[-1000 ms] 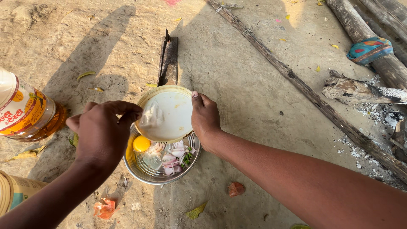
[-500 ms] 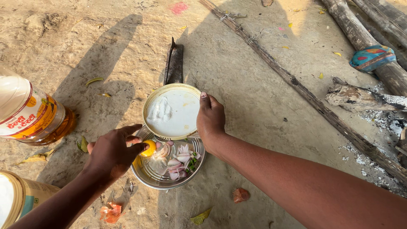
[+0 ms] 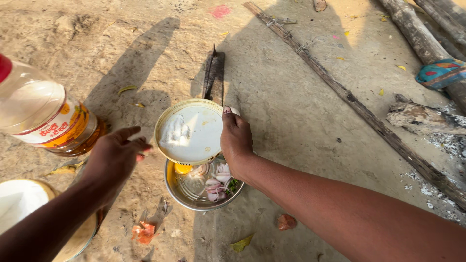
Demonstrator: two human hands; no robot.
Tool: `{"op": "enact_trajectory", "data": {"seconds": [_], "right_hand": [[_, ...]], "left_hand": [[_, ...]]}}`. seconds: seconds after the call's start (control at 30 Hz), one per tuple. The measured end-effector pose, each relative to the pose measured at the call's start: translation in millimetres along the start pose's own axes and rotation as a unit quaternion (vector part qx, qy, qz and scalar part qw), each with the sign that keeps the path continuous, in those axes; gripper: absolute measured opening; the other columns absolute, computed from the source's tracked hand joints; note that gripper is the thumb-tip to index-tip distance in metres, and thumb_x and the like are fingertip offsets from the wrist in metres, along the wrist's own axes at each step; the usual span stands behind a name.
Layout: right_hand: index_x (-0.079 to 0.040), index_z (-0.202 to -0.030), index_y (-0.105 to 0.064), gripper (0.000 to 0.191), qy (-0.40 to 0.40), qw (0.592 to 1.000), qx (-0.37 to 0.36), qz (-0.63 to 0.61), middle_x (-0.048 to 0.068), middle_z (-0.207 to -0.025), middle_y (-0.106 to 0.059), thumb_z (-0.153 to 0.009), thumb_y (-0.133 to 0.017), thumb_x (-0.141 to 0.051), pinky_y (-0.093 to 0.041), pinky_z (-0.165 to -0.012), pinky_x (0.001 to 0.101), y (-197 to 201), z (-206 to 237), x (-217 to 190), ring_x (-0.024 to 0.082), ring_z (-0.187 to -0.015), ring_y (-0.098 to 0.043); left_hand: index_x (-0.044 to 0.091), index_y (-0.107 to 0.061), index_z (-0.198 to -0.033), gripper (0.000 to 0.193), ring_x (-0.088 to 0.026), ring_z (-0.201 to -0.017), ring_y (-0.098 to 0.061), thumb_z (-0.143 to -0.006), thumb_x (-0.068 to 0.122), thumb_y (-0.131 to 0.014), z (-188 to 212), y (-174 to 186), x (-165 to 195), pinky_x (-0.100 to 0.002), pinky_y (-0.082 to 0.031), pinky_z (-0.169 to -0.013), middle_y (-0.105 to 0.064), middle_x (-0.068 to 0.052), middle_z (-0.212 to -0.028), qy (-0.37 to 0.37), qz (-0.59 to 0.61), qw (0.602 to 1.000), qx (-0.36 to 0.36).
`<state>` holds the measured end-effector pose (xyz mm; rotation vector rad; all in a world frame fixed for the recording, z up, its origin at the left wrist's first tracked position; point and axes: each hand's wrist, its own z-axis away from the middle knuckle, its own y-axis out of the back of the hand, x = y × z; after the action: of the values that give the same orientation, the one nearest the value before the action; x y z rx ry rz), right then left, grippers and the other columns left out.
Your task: The person cracks an egg into a metal bowl containing sliced shallots and green chili, adds a spoonful of white powder from a peanut butter jar, and stirs the mixture with a spoon. They then open a cooking oil bottle and pour oil into a black pan on a small clay stove.
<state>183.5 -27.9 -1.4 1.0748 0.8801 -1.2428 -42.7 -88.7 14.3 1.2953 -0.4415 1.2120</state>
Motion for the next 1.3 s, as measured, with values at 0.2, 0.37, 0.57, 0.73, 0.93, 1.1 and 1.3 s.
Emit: {"op": "enact_trajectory", "data": {"seconds": [0.2,0.37,0.57,0.73,0.93,1.1,1.3], "right_hand": [[-0.009,-0.1,-0.057,0.048,-0.006,0.997,-0.076,-0.004,0.001,-0.075,-0.049,-0.105,-0.035,-0.051,-0.048,-0.065,0.0403,-36.5,12.2,-5.3,0.015,-0.071,-0.052],[-0.005,-0.111,-0.061,0.053,0.084,0.986,-0.143,-0.016,0.002,-0.077,-0.049,-0.11,-0.039,-0.053,-0.047,-0.056,0.0284,-72.4,21.3,-1.5,0.011,-0.069,-0.047],[-0.015,-0.129,-0.054,0.054,0.049,0.951,-0.3,0.053,-0.004,-0.086,-0.06,-0.099,-0.039,-0.056,-0.059,-0.053,0.0279,-105.9,51.3,-27.1,0.007,-0.073,-0.061],[-0.009,-0.125,-0.057,0.056,0.123,0.938,-0.31,0.096,0.003,-0.085,-0.066,-0.096,-0.046,-0.055,-0.056,-0.044,0.0278,-130.6,77.5,-48.5,0.014,-0.061,-0.065],[0.002,-0.123,-0.06,0.05,0.435,0.871,-0.154,0.171,0.021,-0.089,-0.074,-0.102,-0.064,-0.043,-0.06,-0.069,0.0436,-167.8,82.2,-54.5,0.032,-0.08,-0.075],[-0.001,-0.136,-0.055,0.051,0.51,0.821,-0.188,0.177,0.022,-0.09,-0.075,-0.098,-0.066,-0.033,-0.06,-0.076,0.0464,-173.7,89.1,-43.5,0.037,-0.085,-0.075],[-0.008,-0.139,-0.056,0.039,0.549,0.787,-0.197,0.201,0.016,-0.101,-0.077,-0.104,-0.063,-0.025,-0.062,-0.076,0.0436,-166.8,95.6,-32.9,0.034,-0.09,-0.076]], "left_hand": [[0.005,-0.065,-0.131,0.043,-0.022,-0.095,-0.069,-0.105,0.035,-0.05,11.6,39.6,6.9,-0.036,-0.054,-0.079,-0.074,-0.011,-0.112,0.04,0.132,0.99,0.037],[0.006,-0.069,-0.127,0.041,-0.023,-0.09,-0.067,-0.103,0.036,-0.054,31.5,66.5,0.3,-0.036,-0.052,-0.078,-0.073,-0.009,-0.111,0.064,0.159,0.983,0.071],[0.001,-0.069,-0.124,0.039,-0.022,-0.093,-0.07,-0.1,0.03,-0.059,41.1,105.1,-32.6,-0.035,-0.055,-0.087,-0.075,-0.01,-0.113,0.05,0.235,0.959,0.148],[-0.002,-0.07,-0.123,0.037,-0.024,-0.096,-0.07,-0.099,0.025,-0.06,38.6,127.2,-62.1,-0.037,-0.055,-0.089,-0.074,-0.012,-0.112,0.031,0.253,0.945,0.203],[-0.002,-0.07,-0.121,0.043,-0.023,-0.102,-0.071,-0.104,0.035,-0.055,37.4,136.9,-76.5,-0.037,-0.058,-0.094,-0.073,-0.015,-0.114,-0.001,0.27,0.926,0.263],[-0.001,-0.074,-0.119,0.057,-0.024,-0.1,-0.067,-0.106,0.047,-0.047,45.1,138.2,-86.6,-0.04,-0.053,-0.089,-0.074,-0.015,-0.115,0.025,0.185,0.93,0.317],[0.0,-0.063,-0.131,0.061,-0.022,-0.11,-0.058,-0.107,0.053,-0.045,48.4,135.0,-105.8,-0.038,-0.047,-0.094,-0.065,-0.021,-0.124,0.036,0.203,0.926,0.316]]}}
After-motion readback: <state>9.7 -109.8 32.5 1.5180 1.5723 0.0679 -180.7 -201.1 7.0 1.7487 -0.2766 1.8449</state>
